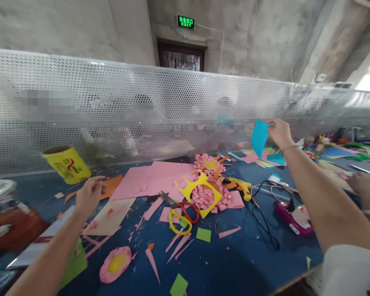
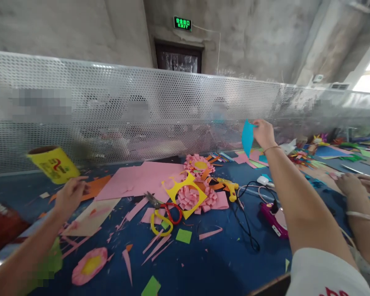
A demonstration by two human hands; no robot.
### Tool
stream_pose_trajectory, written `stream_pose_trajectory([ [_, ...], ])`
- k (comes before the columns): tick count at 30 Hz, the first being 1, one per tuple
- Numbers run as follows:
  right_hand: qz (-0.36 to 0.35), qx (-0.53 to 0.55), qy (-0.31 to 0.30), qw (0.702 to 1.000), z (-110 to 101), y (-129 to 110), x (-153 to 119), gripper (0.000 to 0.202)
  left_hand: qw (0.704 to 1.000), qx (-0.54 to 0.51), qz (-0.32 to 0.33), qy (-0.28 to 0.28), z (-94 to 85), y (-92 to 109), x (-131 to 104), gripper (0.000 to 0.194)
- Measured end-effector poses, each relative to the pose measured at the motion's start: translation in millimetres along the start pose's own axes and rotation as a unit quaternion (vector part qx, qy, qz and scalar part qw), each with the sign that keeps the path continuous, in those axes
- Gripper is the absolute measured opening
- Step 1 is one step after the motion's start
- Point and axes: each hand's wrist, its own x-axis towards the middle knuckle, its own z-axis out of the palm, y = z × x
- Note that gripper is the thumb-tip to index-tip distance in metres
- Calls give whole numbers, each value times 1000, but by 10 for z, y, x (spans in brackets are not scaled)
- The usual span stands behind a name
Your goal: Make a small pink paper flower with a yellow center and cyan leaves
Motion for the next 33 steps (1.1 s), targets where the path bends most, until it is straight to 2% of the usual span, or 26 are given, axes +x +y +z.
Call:
stream_pose_trajectory([
  [2, -18, 52, 23, 998, -57, -406, -149, 35, 999, -41, -18, -27, 3, 115, 23, 29],
  [3, -39, 121, 46, 991, -73, -644, -279, 33, 995, -87, -32, -45, 7, 202, 28, 32],
  [4, -61, 170, 72, 981, -78, -902, -447, 30, 985, -139, -55, -91, 9, 312, 24, 36],
  [6, -122, 211, 104, 964, -51, -1460, -889, 23, 944, -243, -124, -189, 9, 598, -33, 45],
  [7, -164, 218, 94, 958, -20, -1739, -1149, 20, 910, -299, -152, -243, 5, 767, -89, 50],
  [10, -305, 265, -29, 914, 123, -2427, -1951, 22, 802, -413, -172, -395, -14, 1293, -337, 66],
  [12, -348, 307, -76, 882, 233, -2677, -2374, 22, 762, -465, -150, -426, -25, 1579, -510, 68],
  [14, -350, 329, -77, 874, 331, -2770, -2638, 18, 751, -494, -131, -419, -34, 1754, -646, 64],
  [15, -346, 336, -76, 873, 370, -2780, -2718, 17, 756, -495, -129, -409, -40, 1794, -698, 59],
  [16, -341, 342, -76, 873, 403, -2778, -2773, 16, 773, -485, -125, -390, -49, 1803, -740, 52],
  [18, -337, 347, -85, 871, 446, -2771, -2848, 14, 815, -449, -119, -348, -73, 1747, -808, 43],
  [20, -344, 346, -101, 867, 471, -2786, -2912, 15, 845, -404, -120, -330, -110, 1629, -866, 40],
  [24, -351, 337, -139, 862, 520, -2811, -3001, 16, 875, -349, -120, -312, -235, 1400, -934, 40],
  [26, -314, 346, -132, 874, 568, -2745, -2976, 15, 888, -345, -121, -279, -318, 1350, -926, 38],
  [29, -193, 346, -117, 911, 667, -2525, -2861, 19, 891, -363, -124, -240, -411, 1349, -890, 32],
  [31, -128, 294, -165, 933, 732, -2365, -2804, 24, 885, -378, -130, -241, -416, 1352, -891, 31],
  [33, -109, 212, -268, 933, 783, -2270, -2821, 24, 879, -385, -145, -242, -369, 1321, -935, 32],
])
